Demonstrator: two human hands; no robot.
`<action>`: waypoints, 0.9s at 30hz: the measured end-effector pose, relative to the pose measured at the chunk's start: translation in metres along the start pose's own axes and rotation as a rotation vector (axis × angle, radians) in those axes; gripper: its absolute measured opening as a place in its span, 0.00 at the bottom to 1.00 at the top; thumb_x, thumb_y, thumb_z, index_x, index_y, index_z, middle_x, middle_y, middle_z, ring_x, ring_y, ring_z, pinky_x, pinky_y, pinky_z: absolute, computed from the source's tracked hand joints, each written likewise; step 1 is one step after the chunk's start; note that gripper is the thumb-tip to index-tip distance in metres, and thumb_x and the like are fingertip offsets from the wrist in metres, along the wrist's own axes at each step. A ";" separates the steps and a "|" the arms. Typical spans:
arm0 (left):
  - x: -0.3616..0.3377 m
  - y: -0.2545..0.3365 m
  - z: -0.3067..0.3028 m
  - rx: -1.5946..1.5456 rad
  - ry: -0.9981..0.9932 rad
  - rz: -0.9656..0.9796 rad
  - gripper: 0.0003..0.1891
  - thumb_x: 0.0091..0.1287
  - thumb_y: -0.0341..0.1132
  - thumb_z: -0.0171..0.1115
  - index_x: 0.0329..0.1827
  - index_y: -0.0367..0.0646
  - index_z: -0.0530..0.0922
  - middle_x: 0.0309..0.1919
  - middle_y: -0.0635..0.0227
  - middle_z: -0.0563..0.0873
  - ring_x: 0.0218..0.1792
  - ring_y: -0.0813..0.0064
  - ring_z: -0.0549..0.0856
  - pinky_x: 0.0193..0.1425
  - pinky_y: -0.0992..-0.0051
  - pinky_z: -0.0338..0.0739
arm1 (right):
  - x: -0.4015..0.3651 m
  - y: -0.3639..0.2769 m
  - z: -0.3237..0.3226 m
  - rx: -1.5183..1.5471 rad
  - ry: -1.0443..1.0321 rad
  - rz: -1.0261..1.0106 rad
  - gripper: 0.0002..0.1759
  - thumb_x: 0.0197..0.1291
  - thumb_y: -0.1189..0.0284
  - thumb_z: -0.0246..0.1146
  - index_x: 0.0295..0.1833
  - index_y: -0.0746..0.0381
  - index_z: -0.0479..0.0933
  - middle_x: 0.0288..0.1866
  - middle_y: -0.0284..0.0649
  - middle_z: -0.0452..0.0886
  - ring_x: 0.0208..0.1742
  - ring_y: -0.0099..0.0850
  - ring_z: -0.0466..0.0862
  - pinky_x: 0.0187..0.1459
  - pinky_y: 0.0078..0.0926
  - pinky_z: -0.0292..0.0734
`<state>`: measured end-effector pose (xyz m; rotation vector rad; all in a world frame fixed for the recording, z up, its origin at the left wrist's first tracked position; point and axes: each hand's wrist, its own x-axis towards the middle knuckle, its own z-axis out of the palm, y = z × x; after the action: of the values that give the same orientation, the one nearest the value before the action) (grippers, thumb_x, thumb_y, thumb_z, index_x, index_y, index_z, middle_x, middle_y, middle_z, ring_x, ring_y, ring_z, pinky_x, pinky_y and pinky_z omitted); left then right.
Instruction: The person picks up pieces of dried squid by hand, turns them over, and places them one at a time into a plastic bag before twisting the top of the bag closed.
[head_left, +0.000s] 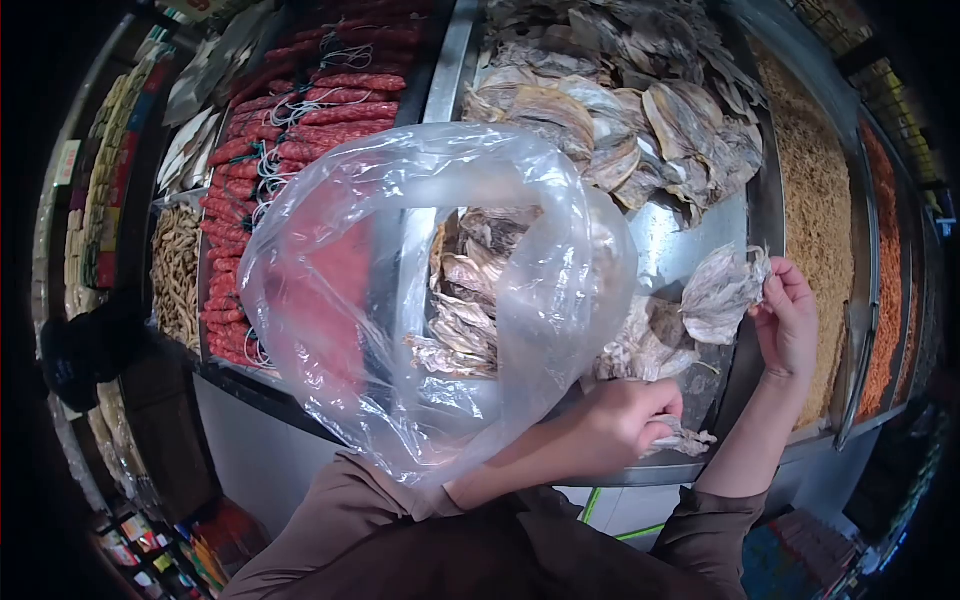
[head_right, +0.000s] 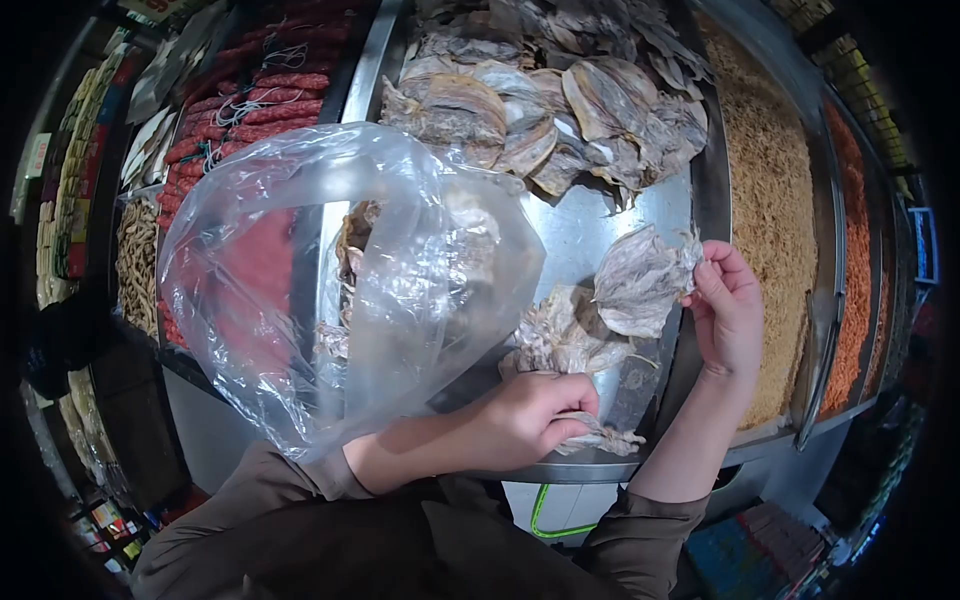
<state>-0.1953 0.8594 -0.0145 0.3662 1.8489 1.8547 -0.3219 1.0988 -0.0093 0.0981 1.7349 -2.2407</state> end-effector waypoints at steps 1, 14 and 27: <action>0.001 0.002 -0.003 -0.007 -0.020 0.004 0.08 0.65 0.29 0.63 0.43 0.38 0.75 0.32 0.55 0.82 0.34 0.55 0.83 0.39 0.64 0.74 | -0.003 -0.003 0.005 -0.006 0.021 -0.002 0.12 0.65 0.74 0.65 0.51 0.65 0.74 0.39 0.34 0.83 0.35 0.20 0.82 0.37 0.17 0.78; 0.008 -0.001 -0.015 0.261 0.310 -0.142 0.10 0.70 0.25 0.57 0.52 0.38 0.72 0.29 0.52 0.81 0.31 0.57 0.82 0.37 0.63 0.73 | -0.013 0.000 0.036 -0.466 -0.556 0.303 0.12 0.47 0.80 0.76 0.39 0.65 0.83 0.33 0.28 0.83 0.33 0.14 0.78 0.34 0.15 0.73; 0.007 0.002 -0.013 0.321 0.331 -0.086 0.17 0.68 0.27 0.59 0.58 0.37 0.70 0.26 0.52 0.82 0.28 0.55 0.84 0.34 0.63 0.74 | -0.005 0.019 0.048 -0.591 -0.229 0.135 0.12 0.52 0.78 0.74 0.43 0.66 0.83 0.36 0.29 0.80 0.36 0.14 0.76 0.38 0.14 0.73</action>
<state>-0.2081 0.8523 -0.0141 0.0849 2.3553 1.6354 -0.3056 1.0493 -0.0130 -0.1610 2.0990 -1.5017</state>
